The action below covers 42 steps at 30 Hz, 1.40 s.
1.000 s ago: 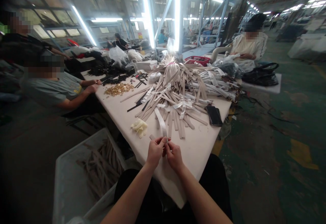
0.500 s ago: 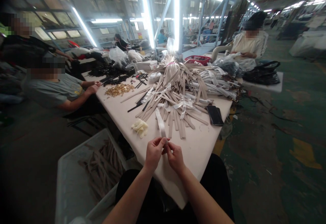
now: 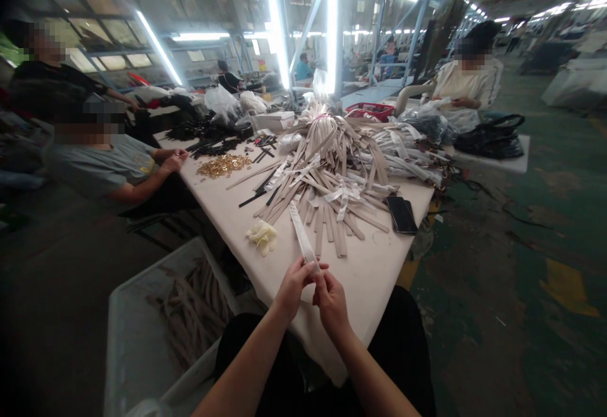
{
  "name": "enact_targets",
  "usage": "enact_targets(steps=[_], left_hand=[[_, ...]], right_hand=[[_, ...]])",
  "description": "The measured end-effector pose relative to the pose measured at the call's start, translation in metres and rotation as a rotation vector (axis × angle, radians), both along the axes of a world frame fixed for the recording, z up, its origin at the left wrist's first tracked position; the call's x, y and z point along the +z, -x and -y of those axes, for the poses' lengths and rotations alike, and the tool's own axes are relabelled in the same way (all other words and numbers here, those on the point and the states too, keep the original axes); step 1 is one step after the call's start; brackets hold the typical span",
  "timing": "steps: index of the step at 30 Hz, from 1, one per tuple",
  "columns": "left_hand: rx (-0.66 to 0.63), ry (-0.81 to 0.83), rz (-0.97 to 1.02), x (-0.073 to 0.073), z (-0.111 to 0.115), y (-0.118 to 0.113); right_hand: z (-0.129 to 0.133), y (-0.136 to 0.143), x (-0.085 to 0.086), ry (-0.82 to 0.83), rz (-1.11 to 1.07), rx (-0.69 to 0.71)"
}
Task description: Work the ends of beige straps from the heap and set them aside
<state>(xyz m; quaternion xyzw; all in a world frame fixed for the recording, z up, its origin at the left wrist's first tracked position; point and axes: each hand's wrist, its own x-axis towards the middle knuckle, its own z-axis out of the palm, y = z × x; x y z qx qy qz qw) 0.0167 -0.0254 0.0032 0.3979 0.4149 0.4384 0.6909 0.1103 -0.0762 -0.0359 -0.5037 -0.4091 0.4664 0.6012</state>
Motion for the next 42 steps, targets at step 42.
enact_targets(steps=[42], left_hand=[[0.064,0.165,0.148,-0.03,-0.06,0.007]], right_hand=[[-0.042,0.006,-0.022,0.021,-0.04,0.29]])
